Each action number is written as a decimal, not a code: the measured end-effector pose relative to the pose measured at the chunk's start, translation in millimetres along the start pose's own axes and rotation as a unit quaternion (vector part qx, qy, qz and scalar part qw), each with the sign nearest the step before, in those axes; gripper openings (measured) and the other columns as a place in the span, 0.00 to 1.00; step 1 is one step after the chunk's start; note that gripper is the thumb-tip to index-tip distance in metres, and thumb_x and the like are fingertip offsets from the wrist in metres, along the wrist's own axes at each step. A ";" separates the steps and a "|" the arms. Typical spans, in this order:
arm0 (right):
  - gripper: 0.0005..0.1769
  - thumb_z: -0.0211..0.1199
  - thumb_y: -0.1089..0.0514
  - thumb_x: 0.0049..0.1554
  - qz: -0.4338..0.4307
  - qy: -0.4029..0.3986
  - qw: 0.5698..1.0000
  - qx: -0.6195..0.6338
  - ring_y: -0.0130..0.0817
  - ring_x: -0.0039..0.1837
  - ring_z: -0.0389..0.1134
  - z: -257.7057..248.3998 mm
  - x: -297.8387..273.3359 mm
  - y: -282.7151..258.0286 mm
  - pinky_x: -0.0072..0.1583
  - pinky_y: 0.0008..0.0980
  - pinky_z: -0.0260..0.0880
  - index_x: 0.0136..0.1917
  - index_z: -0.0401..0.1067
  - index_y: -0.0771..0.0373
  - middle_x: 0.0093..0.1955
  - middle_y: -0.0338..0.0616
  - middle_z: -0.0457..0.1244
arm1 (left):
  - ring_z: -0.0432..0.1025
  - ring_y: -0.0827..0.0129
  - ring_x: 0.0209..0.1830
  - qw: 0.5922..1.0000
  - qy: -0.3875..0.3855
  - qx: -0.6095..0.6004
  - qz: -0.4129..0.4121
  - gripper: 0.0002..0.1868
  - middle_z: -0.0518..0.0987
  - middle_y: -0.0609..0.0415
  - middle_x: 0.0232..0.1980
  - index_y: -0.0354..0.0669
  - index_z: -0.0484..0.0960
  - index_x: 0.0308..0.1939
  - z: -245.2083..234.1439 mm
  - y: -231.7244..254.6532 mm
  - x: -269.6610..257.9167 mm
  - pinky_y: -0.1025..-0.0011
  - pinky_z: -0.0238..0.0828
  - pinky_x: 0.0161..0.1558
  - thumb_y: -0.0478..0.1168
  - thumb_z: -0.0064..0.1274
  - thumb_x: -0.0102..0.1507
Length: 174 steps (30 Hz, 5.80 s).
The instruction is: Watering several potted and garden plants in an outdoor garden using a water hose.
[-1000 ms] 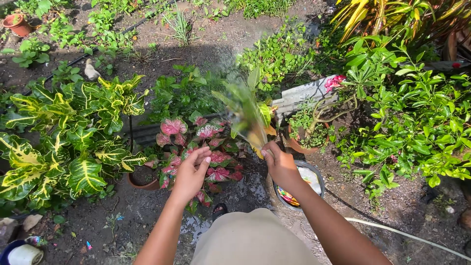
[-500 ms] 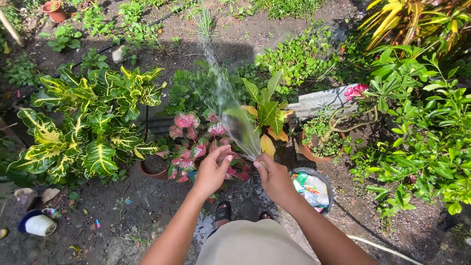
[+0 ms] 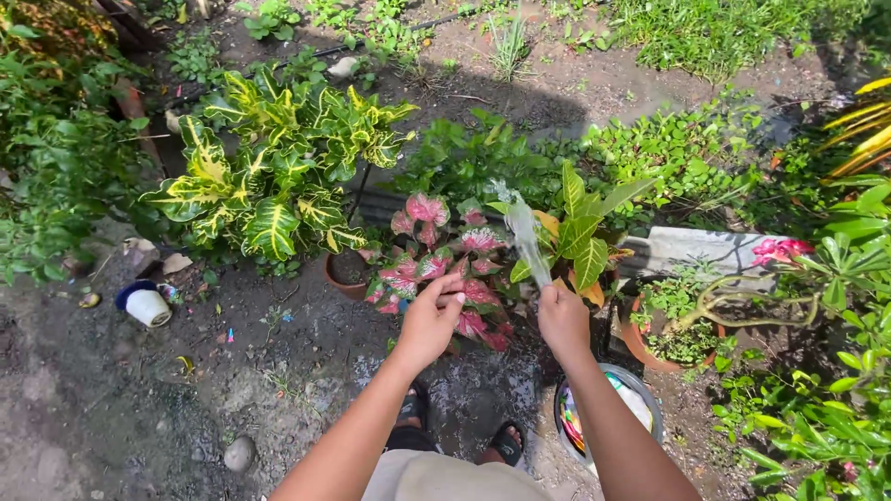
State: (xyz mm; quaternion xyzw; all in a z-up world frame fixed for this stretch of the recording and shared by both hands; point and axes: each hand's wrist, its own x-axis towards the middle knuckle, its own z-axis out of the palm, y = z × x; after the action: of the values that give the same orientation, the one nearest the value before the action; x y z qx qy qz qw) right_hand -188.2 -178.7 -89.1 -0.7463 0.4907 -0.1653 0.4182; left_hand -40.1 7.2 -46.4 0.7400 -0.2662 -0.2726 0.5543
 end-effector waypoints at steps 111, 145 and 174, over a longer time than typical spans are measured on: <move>0.20 0.46 0.50 0.65 -0.078 0.091 0.991 -0.053 0.57 0.38 0.66 -1.8 19.8 -17.6 0.46 0.50 0.65 0.44 0.69 0.68 0.36 0.62 0.63 | 0.78 0.69 0.57 0.996 0.083 0.034 -0.024 0.21 0.82 0.51 0.60 0.41 0.75 0.64 -149.5 1.4 -22.3 0.70 0.78 0.56 0.37 0.50 0.67; 0.16 0.48 0.53 0.63 -0.124 0.116 0.985 -0.016 0.51 0.36 0.66 -2.4 17.6 -21.6 0.43 0.48 0.65 0.44 0.70 0.66 0.33 0.57 0.63 | 0.78 0.70 0.56 0.995 0.084 0.050 0.003 0.20 0.82 0.52 0.60 0.40 0.75 0.64 -141.6 1.6 -17.3 0.71 0.75 0.55 0.38 0.51 0.68; 0.16 0.48 0.52 0.66 -0.117 0.105 0.988 -0.005 0.49 0.38 0.66 -3.6 18.7 -20.5 0.44 0.46 0.64 0.49 0.70 0.66 0.37 0.57 0.64 | 0.78 0.69 0.58 0.995 0.078 0.053 0.009 0.20 0.82 0.50 0.61 0.40 0.75 0.64 -141.2 8.5 -19.3 0.71 0.76 0.55 0.37 0.51 0.67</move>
State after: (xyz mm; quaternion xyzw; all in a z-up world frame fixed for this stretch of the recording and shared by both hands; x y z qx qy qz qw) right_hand -169.7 -193.2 -73.9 -0.7794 0.4417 -0.2880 0.3384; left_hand 44.0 114.0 -2.7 0.7849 -0.2431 -0.1944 0.5357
